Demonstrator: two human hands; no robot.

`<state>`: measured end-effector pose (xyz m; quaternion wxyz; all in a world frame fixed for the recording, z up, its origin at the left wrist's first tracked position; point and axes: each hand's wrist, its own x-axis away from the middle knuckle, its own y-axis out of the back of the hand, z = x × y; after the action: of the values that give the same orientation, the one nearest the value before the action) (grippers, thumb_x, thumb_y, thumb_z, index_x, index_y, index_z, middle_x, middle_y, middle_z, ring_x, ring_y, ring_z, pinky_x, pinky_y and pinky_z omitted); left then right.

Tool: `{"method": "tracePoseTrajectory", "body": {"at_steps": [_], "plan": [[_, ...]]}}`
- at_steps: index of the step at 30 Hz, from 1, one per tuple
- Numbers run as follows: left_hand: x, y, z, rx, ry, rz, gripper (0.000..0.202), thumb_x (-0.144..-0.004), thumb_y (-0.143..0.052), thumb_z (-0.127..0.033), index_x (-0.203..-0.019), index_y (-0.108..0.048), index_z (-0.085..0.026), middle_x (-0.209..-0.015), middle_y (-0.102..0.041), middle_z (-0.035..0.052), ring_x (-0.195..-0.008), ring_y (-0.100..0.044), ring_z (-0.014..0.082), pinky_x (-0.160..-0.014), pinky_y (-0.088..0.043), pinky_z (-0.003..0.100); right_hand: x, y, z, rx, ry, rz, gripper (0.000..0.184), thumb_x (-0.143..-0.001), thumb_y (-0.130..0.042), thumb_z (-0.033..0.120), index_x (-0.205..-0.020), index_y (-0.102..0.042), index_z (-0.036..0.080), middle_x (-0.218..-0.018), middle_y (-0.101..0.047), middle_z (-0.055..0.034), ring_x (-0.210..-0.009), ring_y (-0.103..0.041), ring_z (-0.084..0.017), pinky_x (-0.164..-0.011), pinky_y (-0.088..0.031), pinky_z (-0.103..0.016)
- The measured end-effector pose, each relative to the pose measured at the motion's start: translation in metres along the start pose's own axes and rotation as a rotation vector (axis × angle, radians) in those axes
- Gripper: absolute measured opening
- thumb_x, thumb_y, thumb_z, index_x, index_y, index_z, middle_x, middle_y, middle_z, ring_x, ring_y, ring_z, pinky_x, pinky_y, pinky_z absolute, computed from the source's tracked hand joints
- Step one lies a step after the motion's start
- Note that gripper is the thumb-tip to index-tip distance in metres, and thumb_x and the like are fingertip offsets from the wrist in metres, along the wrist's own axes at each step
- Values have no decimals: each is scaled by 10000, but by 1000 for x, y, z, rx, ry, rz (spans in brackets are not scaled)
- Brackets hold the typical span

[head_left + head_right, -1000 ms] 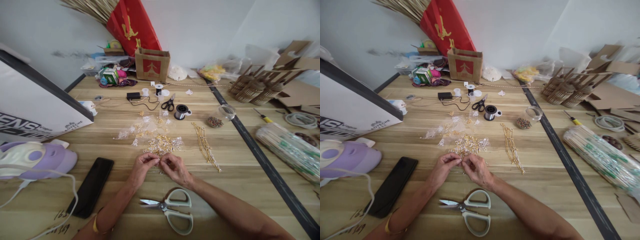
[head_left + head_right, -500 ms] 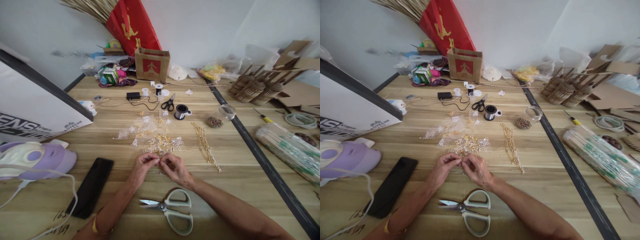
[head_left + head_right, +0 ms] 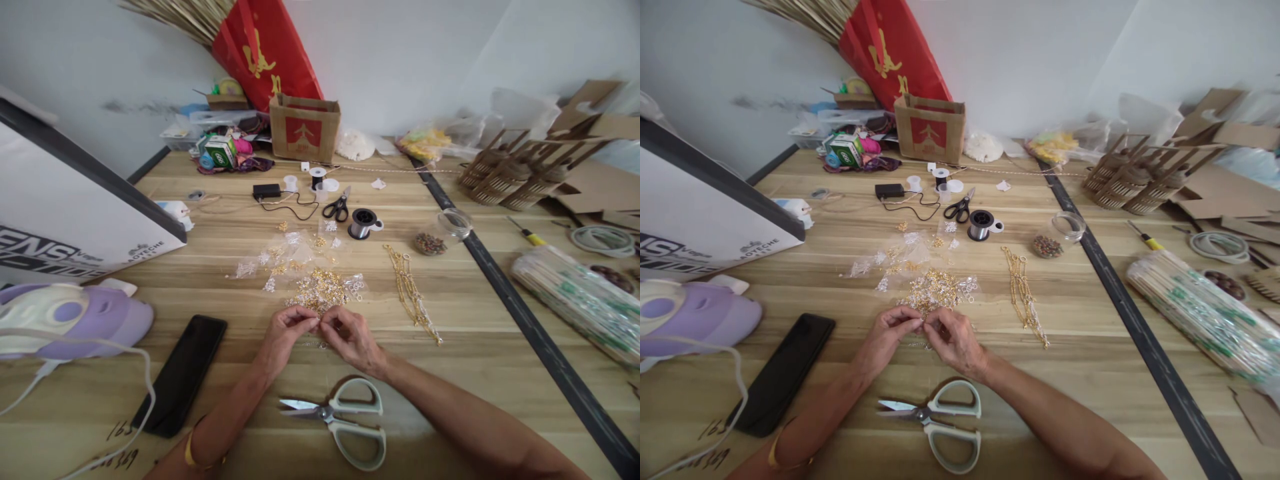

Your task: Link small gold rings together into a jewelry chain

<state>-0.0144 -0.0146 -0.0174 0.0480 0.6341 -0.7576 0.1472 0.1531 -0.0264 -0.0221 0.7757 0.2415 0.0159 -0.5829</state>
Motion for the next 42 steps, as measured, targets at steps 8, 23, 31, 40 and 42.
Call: {"method": "tracePoseTrajectory", "body": {"at_steps": [8, 23, 31, 40, 42], "plan": [[-1, 0, 2, 36, 15, -8, 109, -650, -745, -245, -707, -703, -163, -643, -660, -6, -640, -575, 124, -664, -447, 229, -1, 0, 1, 15, 12, -13, 96, -887, -505, 236, -818, -534, 175, -661, -569, -4, -545, -485, -93, -491, -378, -201], [0, -1, 1, 85, 26, 0, 112, -646, -751, -232, -704, -700, -151, -619, -642, -10, -627, -559, 115, -655, -435, 223, 0, 0, 0, -6, -11, -9, 122, -898, -505, 258, -822, -545, 171, -668, -585, -10, -557, -508, -97, -493, -388, -201], [1, -1, -2, 45, 16, 2, 97, -657, -739, -231, -699, -696, -155, -622, -632, -10, -633, -550, 117, -657, -429, 219, 0, 0, 1, 1, 1, -22, 106, -889, -507, 241, -810, -536, 178, -651, -576, -5, -536, -491, -96, -474, -374, -201], [0, 0, 0, -25, -8, -6, 109, -653, -740, -245, -705, -700, -159, -656, -651, 0, -650, -561, 127, -659, -433, 224, -1, 0, 2, 16, -7, -27, 121, -887, -505, 251, -794, -529, 177, -620, -550, 7, -522, -473, -95, -477, -366, -203], [0, -1, -1, -32, -11, -11, 106, -649, -742, -243, -698, -700, -159, -645, -648, -2, -640, -559, 126, -650, -433, 224, -2, 0, 3, 8, -8, -30, 122, -887, -504, 248, -790, -527, 177, -612, -545, 9, -518, -467, -93, -473, -362, -201]]}}
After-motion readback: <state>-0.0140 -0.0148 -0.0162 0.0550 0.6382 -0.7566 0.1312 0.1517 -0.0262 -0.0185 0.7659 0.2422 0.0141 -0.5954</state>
